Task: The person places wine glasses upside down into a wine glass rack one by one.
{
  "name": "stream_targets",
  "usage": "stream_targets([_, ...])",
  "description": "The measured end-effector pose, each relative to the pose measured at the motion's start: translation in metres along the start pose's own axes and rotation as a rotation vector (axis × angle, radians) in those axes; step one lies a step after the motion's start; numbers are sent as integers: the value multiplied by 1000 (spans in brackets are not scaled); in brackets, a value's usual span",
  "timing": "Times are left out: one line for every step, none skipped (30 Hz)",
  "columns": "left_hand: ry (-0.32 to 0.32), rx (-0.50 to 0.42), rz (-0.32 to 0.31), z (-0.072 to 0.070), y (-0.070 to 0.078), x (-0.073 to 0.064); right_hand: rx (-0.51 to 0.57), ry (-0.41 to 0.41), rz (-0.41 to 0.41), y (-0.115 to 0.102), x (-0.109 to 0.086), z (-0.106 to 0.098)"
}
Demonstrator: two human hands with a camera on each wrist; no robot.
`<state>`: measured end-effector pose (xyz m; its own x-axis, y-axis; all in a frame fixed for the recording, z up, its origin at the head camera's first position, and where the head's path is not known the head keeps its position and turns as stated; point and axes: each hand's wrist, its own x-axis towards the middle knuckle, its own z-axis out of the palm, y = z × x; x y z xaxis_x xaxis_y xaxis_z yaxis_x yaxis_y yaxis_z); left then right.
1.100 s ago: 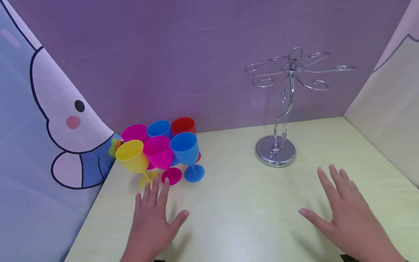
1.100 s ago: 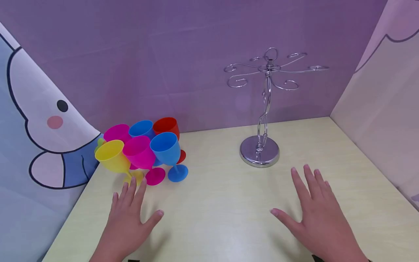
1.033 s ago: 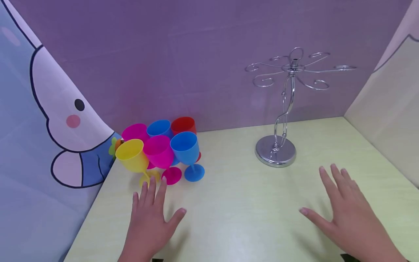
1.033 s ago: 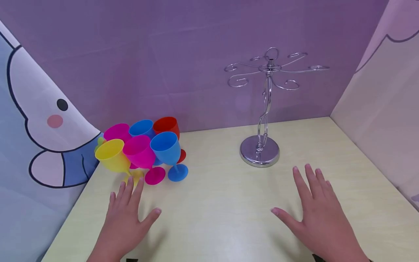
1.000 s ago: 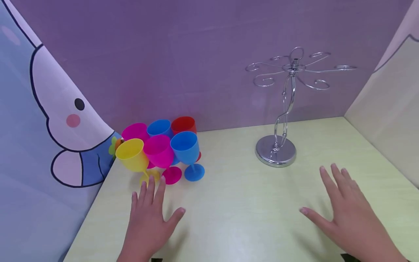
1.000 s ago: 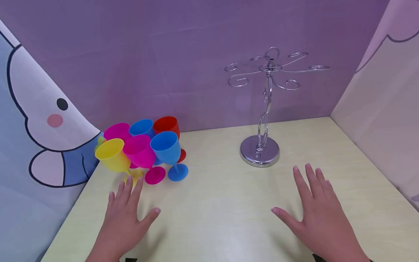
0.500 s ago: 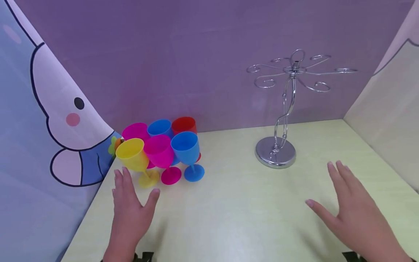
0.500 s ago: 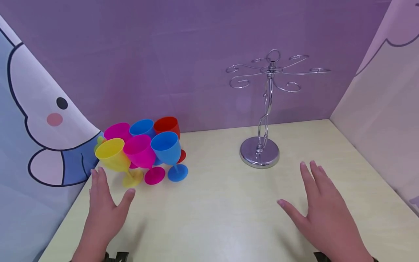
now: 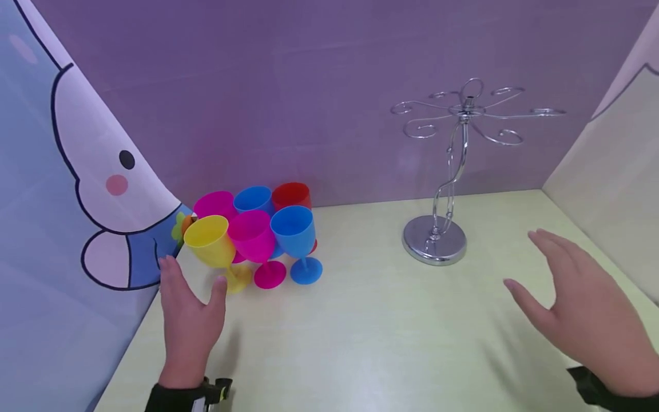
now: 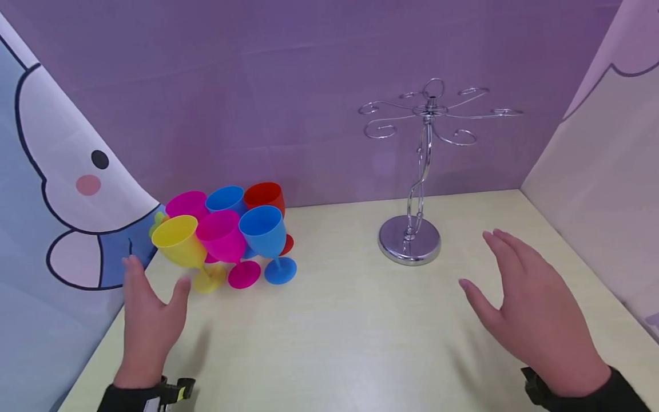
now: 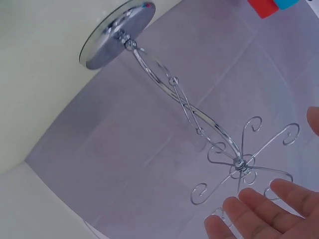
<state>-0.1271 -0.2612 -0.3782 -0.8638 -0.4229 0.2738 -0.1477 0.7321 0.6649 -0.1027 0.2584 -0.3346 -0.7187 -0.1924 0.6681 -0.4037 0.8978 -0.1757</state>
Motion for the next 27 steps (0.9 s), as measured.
stream_targets([4, 3, 1, 1, -2, 3, -4, 8, -6, 1, 4, -1])
stream_targets([7, 5, 3, 1, -4, 6, -5, 11, -5, 1, 8, -2])
stream_targets([6, 1, 2, 1, -6, 10, -6, 13, -1, 2, 11, -3])
stream_targets([3, -10, -2, 1, -7, 13, -8, 15, 6, 1, 15, -4])
stream_targets([-3, -27, -8, 2, -8, 16, -8, 20, 10, 1, 18, -5])
stream_targets([-13, -48, -17, 2, -9, 19, -9, 22, 18, 1, 21, -7])
stream_targets([-21, -67, -22, 3, -9, 22, -8, 30, 23, 1, 25, -8])
stream_targets([-30, -91, -30, 5, -9, 25, -8, 37, 23, 1, 28, -10])
stream_targets([-43, -117, -42, 6, -10, 28, -9, 48, 18, 0, 32, -12])
stream_targets([-53, -142, -55, 8, -10, 31, -16, 65, 0, 0, 35, -13])
stream_targets([-66, -160, -73, 10, -11, 33, -17, 85, -25, 0, 39, -14])
stream_targets([-77, -174, -91, 13, -12, 34, -21, 105, -49, -1, 44, -15])
stream_targets([-87, -185, -109, 14, -13, 36, -29, 120, -74, -2, 48, -17])
stream_targets([-98, -197, -130, 16, -15, 37, -39, 139, -103, -3, 52, -17])
stream_targets([-109, -202, -149, 18, -17, 38, -51, 153, -127, -3, 57, -18])
stream_targets([-116, -206, -161, 19, -18, 40, -64, 165, -146, -4, 62, -19])
stream_targets([-121, -211, -170, 20, -19, 41, -69, 178, -159, -5, 66, -19])
stream_targets([-123, -219, -174, 21, -21, 43, -76, 190, -165, -5, 70, -20])
stream_targets([-122, -228, -178, 22, -21, 44, -89, 189, -171, -4, 75, -21])
stream_targets([-118, -237, -180, 23, -22, 46, -97, 195, -179, -4, 79, -21])
stream_targets([-111, -248, -181, 23, -23, 47, -101, 198, -187, -2, 83, -22])
stream_targets([-103, -266, -182, 24, -24, 49, -103, 202, -195, 0, 87, -22])
stream_targets([-90, -286, -179, 25, -24, 50, -107, 199, -202, 2, 91, -21])
stream_targets([-78, -306, -177, 26, -25, 51, -110, 190, -201, 4, 95, -21])
stream_targets([-68, -325, -179, 26, -26, 52, -119, 169, -197, 6, 99, -21])
stream_targets([-56, -345, -176, 27, -27, 53, -123, 151, -184, 7, 102, -19])
stream_targets([-52, -363, -179, 28, -28, 54, -129, 125, -164, 8, 107, -18])
